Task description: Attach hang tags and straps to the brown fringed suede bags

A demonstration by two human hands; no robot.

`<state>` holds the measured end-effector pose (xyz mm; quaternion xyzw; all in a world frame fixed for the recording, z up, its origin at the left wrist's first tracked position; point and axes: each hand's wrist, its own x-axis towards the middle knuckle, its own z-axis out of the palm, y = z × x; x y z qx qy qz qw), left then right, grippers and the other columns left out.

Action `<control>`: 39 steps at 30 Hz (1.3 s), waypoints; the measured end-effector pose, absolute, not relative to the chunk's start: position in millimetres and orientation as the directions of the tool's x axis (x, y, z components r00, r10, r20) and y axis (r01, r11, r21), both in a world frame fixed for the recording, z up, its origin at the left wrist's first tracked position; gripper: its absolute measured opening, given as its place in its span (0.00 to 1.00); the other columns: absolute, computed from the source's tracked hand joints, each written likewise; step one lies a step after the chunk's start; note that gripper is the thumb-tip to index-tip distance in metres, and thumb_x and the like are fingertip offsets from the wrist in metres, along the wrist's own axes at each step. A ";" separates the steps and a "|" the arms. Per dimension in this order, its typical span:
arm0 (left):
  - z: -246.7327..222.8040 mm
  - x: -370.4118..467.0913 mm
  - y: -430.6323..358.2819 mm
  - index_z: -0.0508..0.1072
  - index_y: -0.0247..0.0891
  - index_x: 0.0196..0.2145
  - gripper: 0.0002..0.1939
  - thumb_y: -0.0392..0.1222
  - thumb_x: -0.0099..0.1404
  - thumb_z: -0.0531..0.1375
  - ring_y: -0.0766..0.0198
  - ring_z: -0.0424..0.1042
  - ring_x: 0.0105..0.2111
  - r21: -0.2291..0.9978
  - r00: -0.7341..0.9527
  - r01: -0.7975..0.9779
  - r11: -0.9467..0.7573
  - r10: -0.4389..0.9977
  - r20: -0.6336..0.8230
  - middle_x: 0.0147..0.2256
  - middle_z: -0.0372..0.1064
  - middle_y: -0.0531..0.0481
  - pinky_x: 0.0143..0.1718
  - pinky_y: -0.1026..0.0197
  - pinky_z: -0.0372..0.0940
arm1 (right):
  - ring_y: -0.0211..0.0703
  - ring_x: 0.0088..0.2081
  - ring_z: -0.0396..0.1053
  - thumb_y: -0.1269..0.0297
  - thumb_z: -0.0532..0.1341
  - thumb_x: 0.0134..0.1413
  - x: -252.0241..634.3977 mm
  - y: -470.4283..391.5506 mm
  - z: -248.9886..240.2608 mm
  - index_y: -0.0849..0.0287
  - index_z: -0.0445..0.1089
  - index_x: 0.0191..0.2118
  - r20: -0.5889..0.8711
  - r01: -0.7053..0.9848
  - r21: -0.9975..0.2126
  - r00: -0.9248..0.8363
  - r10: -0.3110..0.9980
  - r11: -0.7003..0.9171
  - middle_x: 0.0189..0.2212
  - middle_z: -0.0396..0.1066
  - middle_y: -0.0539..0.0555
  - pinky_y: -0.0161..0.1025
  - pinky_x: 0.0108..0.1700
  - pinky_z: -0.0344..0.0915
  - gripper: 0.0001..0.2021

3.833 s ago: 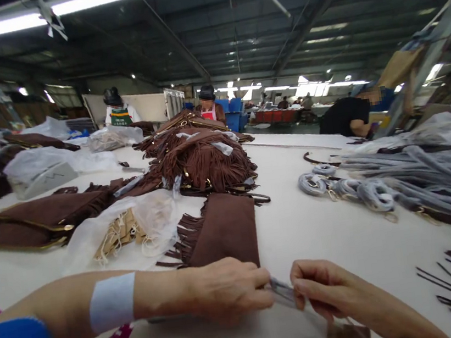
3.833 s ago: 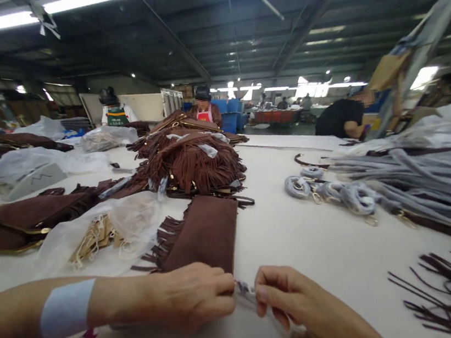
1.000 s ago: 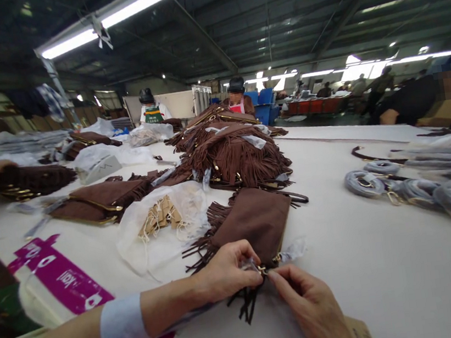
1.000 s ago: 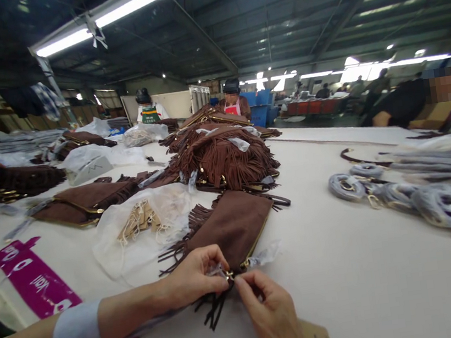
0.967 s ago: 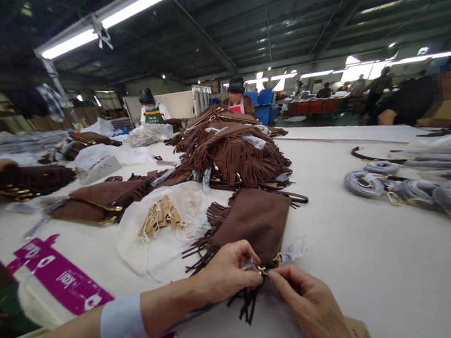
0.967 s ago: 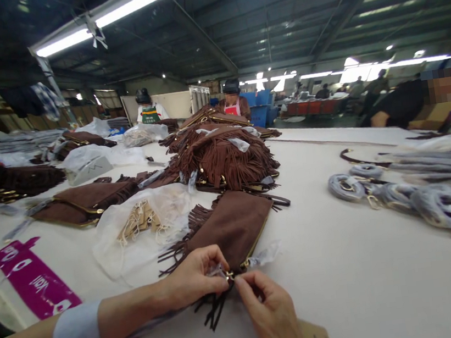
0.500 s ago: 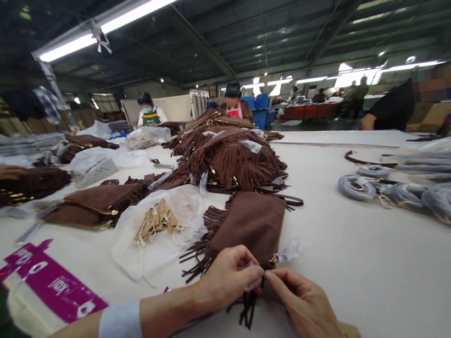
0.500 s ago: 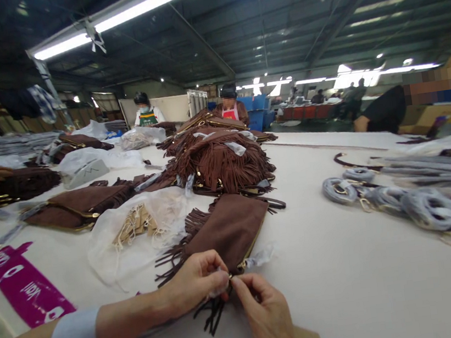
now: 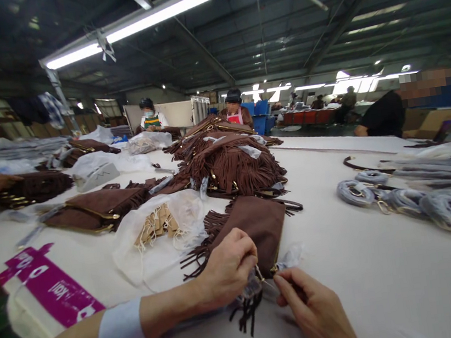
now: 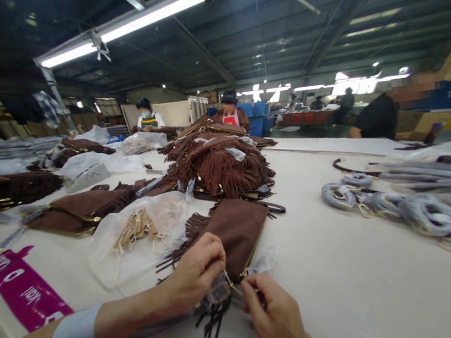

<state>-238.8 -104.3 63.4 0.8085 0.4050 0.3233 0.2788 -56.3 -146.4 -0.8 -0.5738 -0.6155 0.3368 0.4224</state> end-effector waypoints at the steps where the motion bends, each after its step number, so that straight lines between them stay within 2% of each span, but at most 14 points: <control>1: 67.6 -237.6 -103.3 0.63 0.37 0.27 0.06 0.29 0.61 0.53 0.66 0.61 0.37 0.710 0.474 0.455 -0.538 0.821 0.318 0.34 0.61 0.52 0.40 0.64 0.57 | 0.42 0.24 0.70 0.48 0.57 0.57 -55.9 -146.8 0.7 0.54 0.73 0.31 0.200 0.439 -0.883 0.026 0.979 0.169 0.21 0.72 0.50 0.34 0.28 0.66 0.16; 6: 77.1 -225.3 -100.5 0.63 0.36 0.26 0.07 0.28 0.60 0.53 0.67 0.60 0.33 0.778 0.546 0.349 -0.522 0.788 0.283 0.31 0.60 0.53 0.36 0.66 0.56 | 0.42 0.33 0.72 0.56 0.56 0.61 -59.4 -144.7 7.4 0.55 0.74 0.38 0.424 0.383 -0.830 -0.040 0.905 0.406 0.33 0.74 0.54 0.33 0.34 0.68 0.12; 9: 76.8 -217.5 -101.1 0.64 0.36 0.27 0.06 0.29 0.59 0.54 0.67 0.61 0.34 0.806 0.556 0.320 -0.498 0.787 0.265 0.31 0.61 0.54 0.36 0.66 0.56 | 0.41 0.32 0.71 0.57 0.56 0.61 -58.9 -142.0 8.6 0.55 0.74 0.36 0.442 0.365 -0.816 -0.102 0.891 0.447 0.31 0.72 0.52 0.33 0.35 0.67 0.12; 12: 73.9 -214.7 -100.6 0.65 0.36 0.27 0.05 0.30 0.59 0.54 0.68 0.61 0.33 0.830 0.552 0.300 -0.470 0.795 0.251 0.31 0.62 0.54 0.36 0.66 0.57 | 0.40 0.29 0.69 0.55 0.56 0.61 -55.3 -140.9 7.4 0.55 0.74 0.32 0.387 0.387 -0.833 -0.100 0.916 0.395 0.26 0.70 0.50 0.33 0.32 0.64 0.13; 15: 65.5 -217.7 -98.8 0.68 0.35 0.29 0.03 0.34 0.60 0.56 0.68 0.63 0.32 0.861 0.529 0.317 -0.398 0.828 0.188 0.30 0.64 0.54 0.34 0.66 0.58 | 0.41 0.29 0.69 0.51 0.57 0.60 -52.2 -140.4 4.9 0.55 0.73 0.32 0.271 0.359 -0.892 -0.061 0.961 0.274 0.25 0.71 0.49 0.34 0.32 0.64 0.15; 17: 56.7 -220.9 -98.0 0.71 0.35 0.31 0.04 0.38 0.58 0.62 0.67 0.64 0.32 0.858 0.524 0.344 -0.381 0.837 0.161 0.31 0.65 0.54 0.32 0.66 0.58 | 0.42 0.29 0.69 0.49 0.57 0.59 -52.1 -139.6 3.3 0.56 0.73 0.32 0.208 0.308 -0.928 -0.042 0.977 0.211 0.25 0.71 0.49 0.34 0.33 0.65 0.16; 19: 47.1 -222.9 -97.9 0.72 0.34 0.29 0.08 0.37 0.52 0.66 0.67 0.64 0.32 0.836 0.534 0.359 -0.415 0.826 0.181 0.31 0.66 0.53 0.31 0.67 0.58 | 0.42 0.29 0.68 0.48 0.57 0.58 -53.6 -139.3 2.2 0.56 0.72 0.31 0.181 0.285 -0.941 -0.039 0.983 0.184 0.24 0.71 0.49 0.34 0.33 0.64 0.16; 23: 34.3 -220.8 -99.7 0.71 0.33 0.24 0.03 0.31 0.54 0.62 0.69 0.65 0.29 0.796 0.533 0.362 -0.485 0.808 0.251 0.28 0.65 0.53 0.30 0.68 0.57 | 0.40 0.27 0.66 0.49 0.58 0.57 -59.2 -141.8 2.7 0.56 0.72 0.29 0.188 0.286 -0.942 0.019 0.982 0.175 0.22 0.68 0.47 0.34 0.30 0.62 0.16; 28: 37.8 -217.4 -103.7 0.70 0.34 0.23 0.04 0.31 0.54 0.58 0.69 0.64 0.27 0.811 0.513 0.360 -0.462 0.824 0.242 0.27 0.66 0.52 0.28 0.68 0.56 | 0.41 0.26 0.66 0.50 0.59 0.56 -62.4 -144.9 6.6 0.56 0.71 0.27 0.208 0.276 -0.943 0.063 0.976 0.183 0.21 0.67 0.48 0.35 0.29 0.61 0.15; 32: 41.4 -220.9 -103.9 0.71 0.34 0.24 0.03 0.31 0.52 0.57 0.68 0.63 0.28 0.897 0.512 0.281 -0.340 0.844 0.160 0.26 0.66 0.54 0.29 0.68 0.57 | 0.41 0.26 0.66 0.49 0.58 0.55 -58.4 -142.7 7.4 0.56 0.70 0.27 0.155 0.272 -0.953 0.061 0.986 0.133 0.22 0.69 0.49 0.35 0.29 0.63 0.16; 35: 38.3 -222.6 -100.8 0.70 0.33 0.24 0.04 0.36 0.51 0.60 0.69 0.62 0.26 0.982 0.527 0.133 -0.135 0.849 0.045 0.23 0.65 0.54 0.27 0.67 0.57 | 0.37 0.21 0.62 0.47 0.58 0.54 -52.1 -141.0 9.8 0.57 0.69 0.28 0.018 0.244 -0.970 -0.013 1.000 0.020 0.19 0.69 0.47 0.33 0.23 0.57 0.17; 37: 35.4 -222.0 -98.0 0.70 0.33 0.24 0.07 0.39 0.49 0.63 0.69 0.62 0.23 0.999 0.536 0.021 0.029 0.843 -0.036 0.22 0.66 0.53 0.25 0.66 0.55 | 0.34 0.18 0.58 0.47 0.61 0.53 -47.3 -141.3 14.9 0.57 0.69 0.33 -0.084 0.118 -0.990 -0.085 0.993 -0.074 0.18 0.67 0.45 0.30 0.19 0.52 0.16; 39: 33.5 -220.6 -95.0 0.68 0.33 0.22 0.07 0.37 0.45 0.63 0.69 0.62 0.22 0.985 0.542 -0.094 0.144 0.838 -0.071 0.22 0.68 0.52 0.24 0.67 0.54 | 0.31 0.18 0.59 0.49 0.66 0.49 -42.7 -142.7 22.7 0.57 0.69 0.37 -0.130 -0.084 -0.986 -0.145 0.981 -0.143 0.19 0.67 0.43 0.28 0.19 0.52 0.17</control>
